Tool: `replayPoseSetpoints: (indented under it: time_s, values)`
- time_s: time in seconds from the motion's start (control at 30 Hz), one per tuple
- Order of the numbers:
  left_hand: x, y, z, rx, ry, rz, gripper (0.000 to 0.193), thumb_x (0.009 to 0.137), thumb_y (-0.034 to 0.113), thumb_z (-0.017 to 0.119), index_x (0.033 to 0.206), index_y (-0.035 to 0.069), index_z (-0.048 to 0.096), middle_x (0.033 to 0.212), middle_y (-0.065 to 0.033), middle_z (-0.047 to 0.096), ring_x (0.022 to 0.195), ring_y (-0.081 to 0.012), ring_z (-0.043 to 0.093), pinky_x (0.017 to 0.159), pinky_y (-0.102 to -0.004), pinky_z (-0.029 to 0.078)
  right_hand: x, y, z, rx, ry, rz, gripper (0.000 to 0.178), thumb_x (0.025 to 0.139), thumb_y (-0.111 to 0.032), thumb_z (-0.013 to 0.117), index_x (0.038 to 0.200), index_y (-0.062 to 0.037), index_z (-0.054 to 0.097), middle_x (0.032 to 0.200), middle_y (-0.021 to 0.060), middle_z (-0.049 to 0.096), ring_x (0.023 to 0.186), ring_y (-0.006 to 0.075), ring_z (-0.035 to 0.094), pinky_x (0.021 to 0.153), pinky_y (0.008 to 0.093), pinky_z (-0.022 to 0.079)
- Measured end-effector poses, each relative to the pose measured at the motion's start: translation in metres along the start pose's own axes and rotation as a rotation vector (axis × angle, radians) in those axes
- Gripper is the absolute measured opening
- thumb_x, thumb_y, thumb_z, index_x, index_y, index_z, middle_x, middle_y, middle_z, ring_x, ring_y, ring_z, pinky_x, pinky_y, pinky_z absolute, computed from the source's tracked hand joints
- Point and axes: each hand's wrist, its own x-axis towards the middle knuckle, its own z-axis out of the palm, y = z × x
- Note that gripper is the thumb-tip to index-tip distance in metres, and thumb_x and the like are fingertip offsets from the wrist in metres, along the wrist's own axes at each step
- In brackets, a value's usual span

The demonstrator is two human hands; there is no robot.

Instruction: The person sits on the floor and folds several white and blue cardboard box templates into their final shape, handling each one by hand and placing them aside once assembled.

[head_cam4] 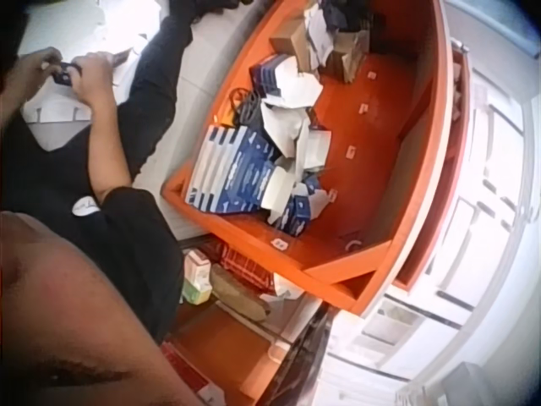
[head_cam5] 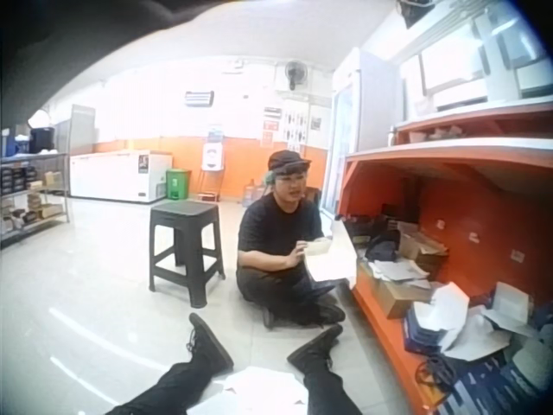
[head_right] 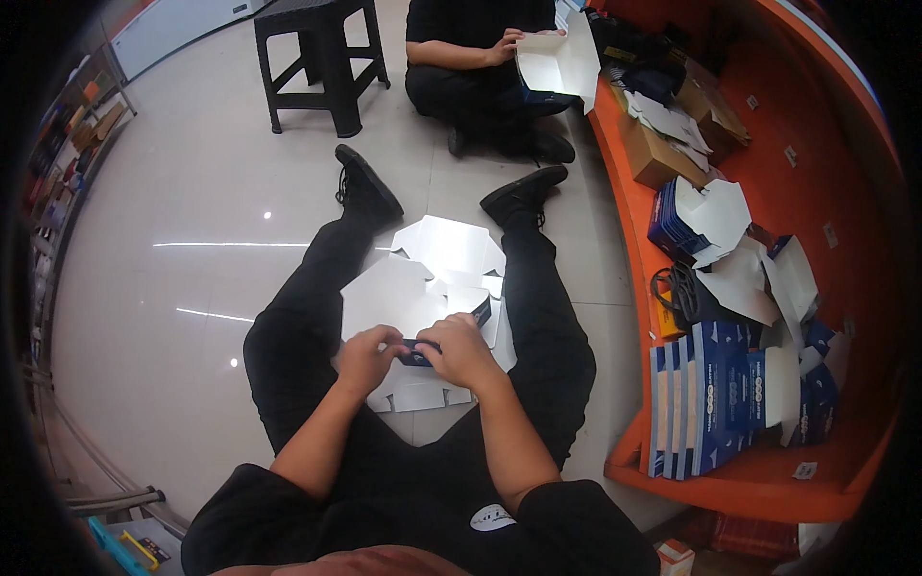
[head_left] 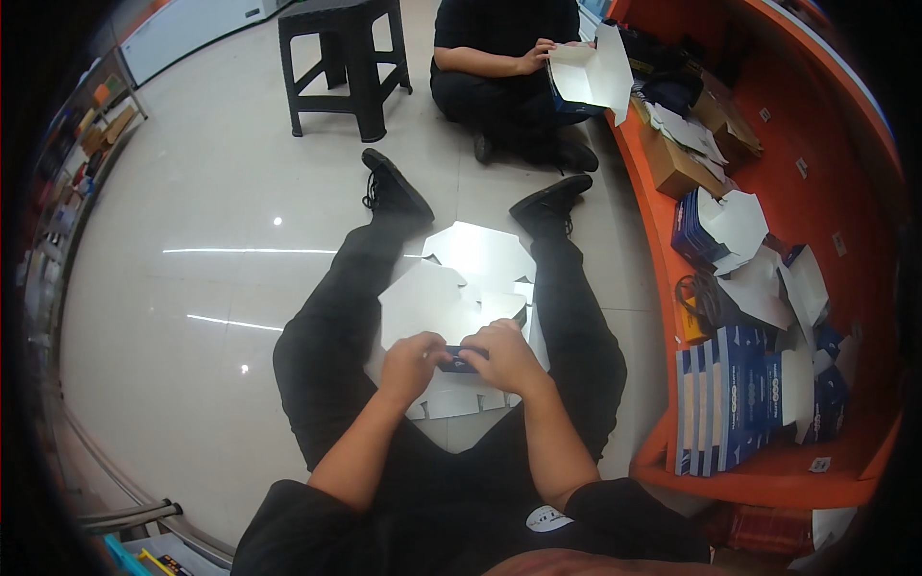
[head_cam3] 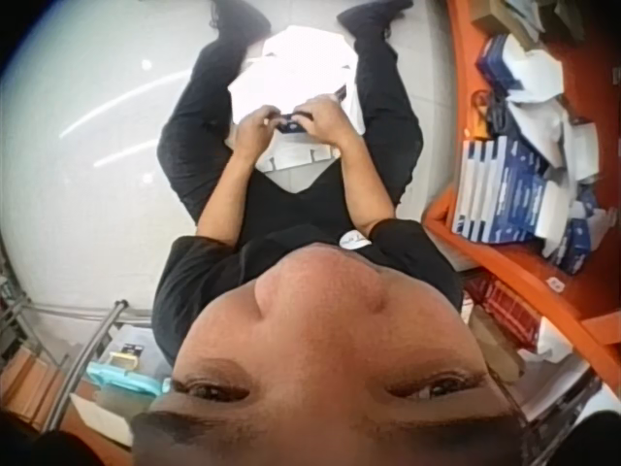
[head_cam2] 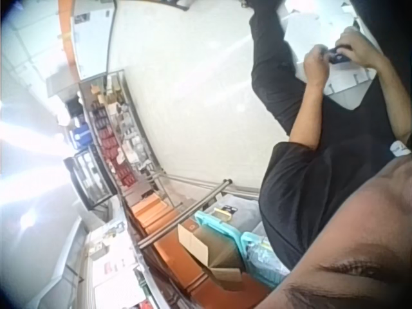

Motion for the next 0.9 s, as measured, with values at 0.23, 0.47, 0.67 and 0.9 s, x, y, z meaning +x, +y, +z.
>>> replayPoseSetpoints:
  time_s: [0.23,0.47,0.67,0.9]
  values:
    - [-0.008,-0.003,0.018,-0.049,-0.018,-0.024,0.025,0.081,0.014,0.08,0.101,0.006,0.069,0.088,-0.013,0.074,0.084,-0.0317,0.073,0.074,-0.0386,0.056,-0.001,-0.003,-0.002,-0.003,-0.053,-0.04,0.01,0.088,-0.018,0.07,0.092,-0.0112,0.076,0.084,0.0064,0.071,0.091,0.0274,0.064,0.101,0.0425,0.038]
    - [0.0,-0.007,0.014,-0.101,-0.023,0.116,0.028,0.083,0.008,0.076,0.109,0.004,0.068,0.093,-0.0145,0.073,0.088,-0.0338,0.071,0.078,-0.0395,0.055,-0.002,-0.002,-0.005,-0.047,-0.049,-0.002,0.016,0.089,-0.017,0.072,0.102,-0.0087,0.075,0.095,0.0073,0.073,0.1,0.0276,0.065,0.105,0.0432,0.036]
    - [0.0,-0.007,0.011,-0.046,0.01,0.203,0.03,0.083,0.001,0.071,0.112,0.002,0.067,0.091,-0.014,0.071,0.087,-0.0347,0.069,0.078,-0.0403,0.055,0.0,-0.003,-0.005,0.039,-0.059,-0.024,0.014,0.089,-0.016,0.071,0.1,-0.0101,0.075,0.096,0.0093,0.073,0.1,0.0293,0.064,0.105,0.0439,0.036]
    - [-0.006,-0.01,0.019,-0.083,0.086,0.192,0.029,0.081,-0.008,0.072,0.109,0.001,0.067,0.091,-0.0126,0.073,0.084,-0.0277,0.074,0.072,-0.0361,0.058,0.004,-0.002,0.002,-0.007,0.082,-0.047,0.01,0.089,-0.017,0.071,0.096,-0.0098,0.072,0.089,0.0053,0.07,0.094,0.0259,0.064,0.105,0.0449,0.035]
